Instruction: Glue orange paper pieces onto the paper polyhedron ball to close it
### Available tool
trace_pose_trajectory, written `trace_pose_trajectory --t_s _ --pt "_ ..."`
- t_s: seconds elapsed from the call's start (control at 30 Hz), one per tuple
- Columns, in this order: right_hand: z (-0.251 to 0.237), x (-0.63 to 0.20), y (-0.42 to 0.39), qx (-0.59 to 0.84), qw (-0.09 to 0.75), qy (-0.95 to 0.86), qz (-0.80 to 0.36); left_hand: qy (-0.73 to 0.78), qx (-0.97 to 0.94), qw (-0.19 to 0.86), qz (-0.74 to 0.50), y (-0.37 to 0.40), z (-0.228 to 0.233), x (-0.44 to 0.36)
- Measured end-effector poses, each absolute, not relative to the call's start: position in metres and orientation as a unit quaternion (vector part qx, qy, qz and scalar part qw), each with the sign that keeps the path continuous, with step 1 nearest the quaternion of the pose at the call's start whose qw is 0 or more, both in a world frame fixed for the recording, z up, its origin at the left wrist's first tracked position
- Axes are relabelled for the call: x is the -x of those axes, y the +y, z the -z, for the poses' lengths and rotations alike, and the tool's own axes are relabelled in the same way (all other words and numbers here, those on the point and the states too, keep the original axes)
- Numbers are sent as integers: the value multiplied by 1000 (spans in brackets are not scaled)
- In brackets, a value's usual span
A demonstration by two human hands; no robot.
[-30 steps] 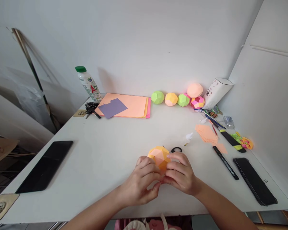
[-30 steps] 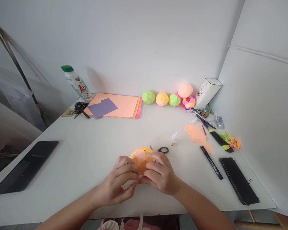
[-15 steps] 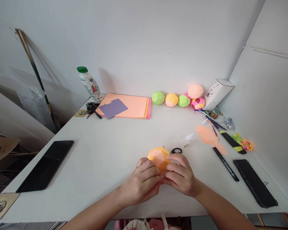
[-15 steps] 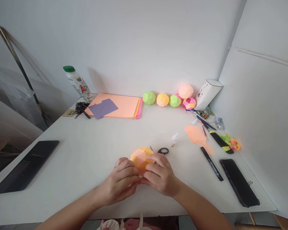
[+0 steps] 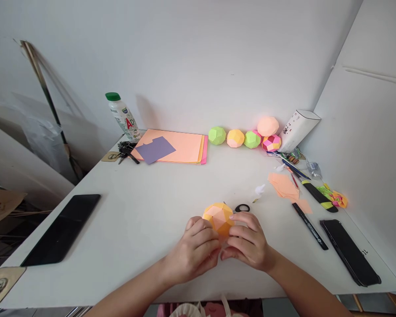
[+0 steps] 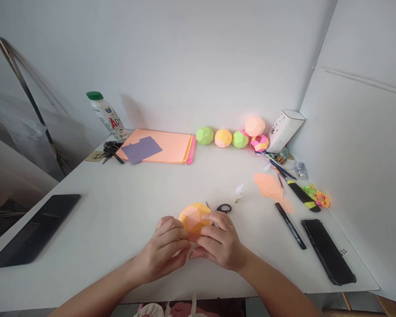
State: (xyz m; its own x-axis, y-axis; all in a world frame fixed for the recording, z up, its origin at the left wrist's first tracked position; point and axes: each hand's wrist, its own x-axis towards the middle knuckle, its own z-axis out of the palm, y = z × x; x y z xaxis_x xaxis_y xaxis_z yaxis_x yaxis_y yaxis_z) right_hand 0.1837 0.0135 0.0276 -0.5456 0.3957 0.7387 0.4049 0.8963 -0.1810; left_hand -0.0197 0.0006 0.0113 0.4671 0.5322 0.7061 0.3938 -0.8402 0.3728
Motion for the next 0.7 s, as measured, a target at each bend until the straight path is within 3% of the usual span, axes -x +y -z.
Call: trace_pose_trajectory --t_s 0.47,0.7 --pt "-25 -185 14 241 418 -876 -1 245 -849 160 -440 -3 -27 20" --pt "-26 -184 13 248 417 -874 5 251 -855 135 -433 -2 -22 20"
